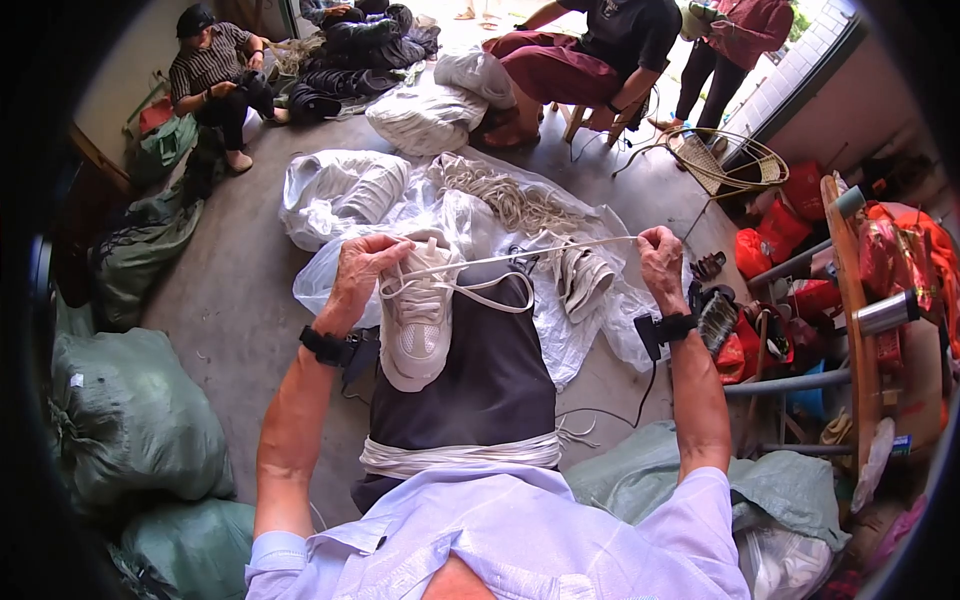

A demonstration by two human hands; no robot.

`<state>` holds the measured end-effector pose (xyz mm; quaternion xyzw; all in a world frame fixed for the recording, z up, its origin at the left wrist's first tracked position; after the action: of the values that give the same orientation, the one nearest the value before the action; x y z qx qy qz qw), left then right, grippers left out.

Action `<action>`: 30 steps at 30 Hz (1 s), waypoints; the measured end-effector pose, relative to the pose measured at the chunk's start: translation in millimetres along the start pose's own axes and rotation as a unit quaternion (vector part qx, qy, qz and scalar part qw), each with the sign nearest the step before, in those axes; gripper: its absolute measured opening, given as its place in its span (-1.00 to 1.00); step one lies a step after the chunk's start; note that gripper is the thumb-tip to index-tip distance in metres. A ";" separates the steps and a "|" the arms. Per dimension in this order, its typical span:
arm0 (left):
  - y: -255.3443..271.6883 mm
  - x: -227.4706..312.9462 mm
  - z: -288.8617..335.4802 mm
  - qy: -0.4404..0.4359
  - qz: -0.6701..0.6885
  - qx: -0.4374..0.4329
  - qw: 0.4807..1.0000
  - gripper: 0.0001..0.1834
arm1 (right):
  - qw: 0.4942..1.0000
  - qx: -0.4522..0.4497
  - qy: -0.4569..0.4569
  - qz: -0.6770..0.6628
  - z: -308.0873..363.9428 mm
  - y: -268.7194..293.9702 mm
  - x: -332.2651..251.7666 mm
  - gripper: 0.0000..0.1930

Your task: Insert and thread laces into a pair of athletic shoes.

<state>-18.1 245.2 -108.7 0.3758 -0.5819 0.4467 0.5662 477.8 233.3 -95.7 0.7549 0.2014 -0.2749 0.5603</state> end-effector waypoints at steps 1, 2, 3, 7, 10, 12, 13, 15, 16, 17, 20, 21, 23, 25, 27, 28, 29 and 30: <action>0.6 -0.5 -0.1 0.005 -0.007 -0.003 1.000 -0.80 | 1.000 0.005 0.001 0.007 -1.5 0.0 8.4 -0.87; 1.2 -1.0 -0.3 0.010 -0.014 -0.005 1.000 -0.80 | 1.000 0.014 0.004 0.021 -2.5 1.3 18.0 -0.87; 2.0 -0.8 -0.4 0.008 -0.019 -0.003 1.000 -0.80 | 0.999 0.022 0.007 0.036 -3.2 3.3 28.9 -0.87; 2.3 -1.0 -1.2 -0.003 -0.030 -0.001 1.000 -0.80 | 0.986 0.088 -0.014 0.139 0.5 24.5 76.7 -0.85; 1.7 -1.5 -1.6 -0.004 -0.032 0.005 0.999 -0.80 | 0.986 0.070 -0.049 0.143 8.1 29.5 92.7 -0.84; 0.2 -1.3 -2.5 -0.004 -0.025 0.005 1.000 -0.81 | 0.983 0.045 -0.082 0.157 17.4 21.9 80.2 -0.86; -0.6 -0.7 -2.7 -0.005 -0.017 0.003 1.000 -0.81 | 0.984 -0.016 -0.075 0.158 20.8 10.3 64.8 -0.87; -2.2 1.4 -3.4 -0.009 -0.011 0.006 1.000 -0.82 | 0.992 -0.026 0.049 0.112 36.7 -14.2 8.3 -0.87; -2.6 2.5 -2.4 -0.011 -0.012 0.011 1.000 -0.82 | 0.990 -0.024 0.124 0.061 46.4 -26.6 -25.4 -0.89; -3.8 4.1 -1.6 -0.019 -0.011 0.011 1.000 -0.82 | 0.984 -0.065 0.165 0.016 55.0 -40.9 -56.3 -0.91; -5.1 10.3 0.4 -0.044 -0.060 0.032 0.997 -0.81 | 0.945 -0.181 0.261 -0.080 79.9 -83.5 -139.2 -0.87; -5.4 10.5 0.9 -0.036 -0.075 0.039 0.996 -0.81 | 0.932 -0.200 0.297 -0.059 83.8 -95.5 -161.3 -0.90; -6.4 12.5 1.2 -0.048 -0.100 0.052 0.992 -0.80 | 0.930 -0.229 0.287 -0.001 85.9 -122.3 -189.9 -0.85; -5.8 11.5 1.0 -0.039 -0.094 0.048 0.994 -0.80 | 0.933 -0.225 0.279 0.046 85.1 -137.2 -204.5 -0.84; -5.2 10.7 2.2 -0.052 -0.081 0.056 0.994 -0.80 | 0.929 -0.240 0.280 0.009 85.2 -146.8 -212.1 -0.82; -4.2 9.8 2.3 -0.052 -0.074 0.061 0.994 -0.81 | 0.928 -0.255 0.273 -0.001 86.1 -150.8 -213.0 -0.82; -4.1 9.0 2.4 -0.055 -0.065 0.063 0.994 -0.82 | 0.929 -0.251 0.273 0.000 86.7 -151.6 -213.4 -0.82; -4.1 9.1 2.4 -0.066 -0.054 0.064 0.994 -0.83 | 0.930 -0.246 0.273 0.001 86.7 -151.8 -213.8 -0.82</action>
<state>-15.7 242.3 -99.2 0.4709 -0.5675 0.4259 0.5243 204.3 195.4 -89.5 0.6396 0.4073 0.0004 0.6519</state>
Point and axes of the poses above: each hand's wrist, its own z-axis away from the middle knuckle, its own y-axis out of the back of the hand, x = y × z, the point moved 5 cm from there along -z, towards the middle knuckle, and after that the axes turned 8 degrees about -x, right-handed, at the moved point
